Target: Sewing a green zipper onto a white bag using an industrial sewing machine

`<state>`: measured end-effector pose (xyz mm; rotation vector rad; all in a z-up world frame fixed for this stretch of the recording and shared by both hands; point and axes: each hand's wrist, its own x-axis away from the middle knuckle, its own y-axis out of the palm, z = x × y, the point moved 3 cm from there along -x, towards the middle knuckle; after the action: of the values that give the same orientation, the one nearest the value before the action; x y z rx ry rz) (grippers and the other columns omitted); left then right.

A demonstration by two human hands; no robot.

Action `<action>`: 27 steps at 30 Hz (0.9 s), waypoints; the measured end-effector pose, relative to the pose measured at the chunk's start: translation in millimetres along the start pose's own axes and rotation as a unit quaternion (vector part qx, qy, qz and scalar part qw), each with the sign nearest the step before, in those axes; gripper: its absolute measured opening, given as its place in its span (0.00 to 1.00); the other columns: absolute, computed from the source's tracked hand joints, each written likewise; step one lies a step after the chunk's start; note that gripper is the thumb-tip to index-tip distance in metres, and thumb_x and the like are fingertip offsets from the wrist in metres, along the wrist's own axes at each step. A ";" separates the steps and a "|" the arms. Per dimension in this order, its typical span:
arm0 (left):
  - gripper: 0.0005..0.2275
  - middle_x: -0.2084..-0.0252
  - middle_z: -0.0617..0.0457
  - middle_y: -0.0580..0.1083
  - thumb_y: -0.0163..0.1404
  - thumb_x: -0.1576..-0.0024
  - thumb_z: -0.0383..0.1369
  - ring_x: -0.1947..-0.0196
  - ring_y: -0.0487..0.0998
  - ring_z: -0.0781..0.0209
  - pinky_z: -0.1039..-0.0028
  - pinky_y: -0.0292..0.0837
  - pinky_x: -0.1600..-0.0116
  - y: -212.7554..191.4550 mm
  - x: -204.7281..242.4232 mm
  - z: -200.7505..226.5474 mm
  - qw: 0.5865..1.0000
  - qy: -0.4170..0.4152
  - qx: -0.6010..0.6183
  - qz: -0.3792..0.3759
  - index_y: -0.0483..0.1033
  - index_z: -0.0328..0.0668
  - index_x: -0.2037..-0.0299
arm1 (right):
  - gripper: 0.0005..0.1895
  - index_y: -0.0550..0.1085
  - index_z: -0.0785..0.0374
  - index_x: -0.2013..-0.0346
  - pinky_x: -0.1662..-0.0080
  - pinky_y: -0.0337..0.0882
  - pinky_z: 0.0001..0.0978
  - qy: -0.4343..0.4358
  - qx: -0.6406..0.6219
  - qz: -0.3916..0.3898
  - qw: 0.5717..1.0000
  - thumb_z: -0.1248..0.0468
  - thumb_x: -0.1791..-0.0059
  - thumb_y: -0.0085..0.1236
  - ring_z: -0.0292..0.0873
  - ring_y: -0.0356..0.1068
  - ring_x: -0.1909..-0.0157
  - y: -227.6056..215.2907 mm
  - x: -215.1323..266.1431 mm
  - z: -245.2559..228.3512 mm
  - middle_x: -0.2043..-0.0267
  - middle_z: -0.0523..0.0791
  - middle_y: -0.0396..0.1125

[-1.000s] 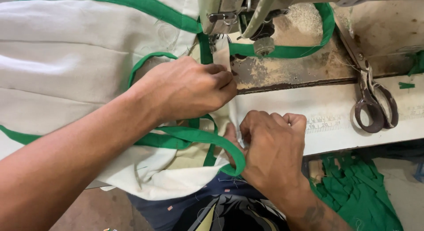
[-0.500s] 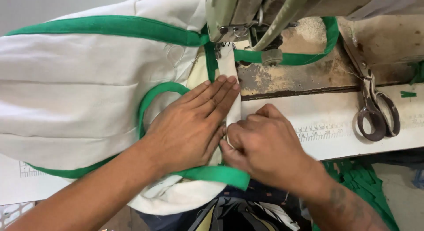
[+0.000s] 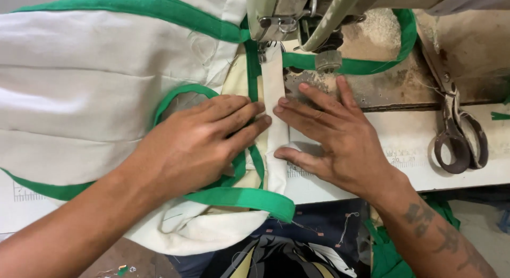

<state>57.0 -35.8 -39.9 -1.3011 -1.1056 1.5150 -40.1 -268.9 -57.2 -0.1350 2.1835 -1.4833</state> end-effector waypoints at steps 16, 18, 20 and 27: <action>0.14 0.50 0.41 0.82 0.50 0.29 0.37 0.52 0.81 0.47 0.59 0.81 0.46 -23.1 -27.2 -18.1 0.997 -0.054 0.057 -0.011 0.81 0.34 0.43 | 0.37 0.75 0.49 0.28 0.23 0.30 0.79 -0.023 0.056 -0.024 0.998 0.39 0.47 0.72 0.55 0.48 0.15 -7.6 -11.4 -1.9 0.25 0.39 0.69; 0.21 0.33 0.29 0.75 0.49 0.31 0.34 0.31 0.76 0.38 0.57 0.70 0.26 -15.0 -31.4 -19.9 0.998 -0.061 -0.002 -0.012 0.73 0.25 0.32 | 0.37 0.75 0.57 0.29 0.17 0.48 0.63 -0.056 0.002 -0.052 0.997 0.44 0.47 0.74 0.57 0.43 0.14 -7.5 -16.1 -0.8 0.18 0.45 0.55; 0.21 0.35 0.35 0.78 0.48 0.30 0.38 0.32 0.78 0.45 0.62 0.70 0.25 -6.0 -25.2 -19.6 0.994 -0.033 -0.101 -0.001 0.77 0.28 0.35 | 0.37 0.74 0.63 0.30 0.18 0.51 0.59 -0.061 -0.040 -0.053 0.996 0.48 0.47 0.75 0.56 0.52 0.17 -2.7 -15.7 -2.3 0.21 0.49 0.61; 0.22 0.35 0.36 0.79 0.51 0.32 0.44 0.33 0.79 0.45 0.64 0.72 0.27 -5.9 -19.2 -33.0 0.997 -0.030 -0.065 0.037 0.77 0.33 0.36 | 0.37 0.75 0.67 0.32 0.18 0.57 0.56 -0.065 -0.071 -0.045 0.994 0.50 0.49 0.77 0.53 0.62 0.21 -2.5 -21.0 -1.2 0.27 0.51 0.68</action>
<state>92.2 -49.4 -31.7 -1.4056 -1.2230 1.5682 -22.8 -261.6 -47.4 -0.3729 2.2007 -1.3265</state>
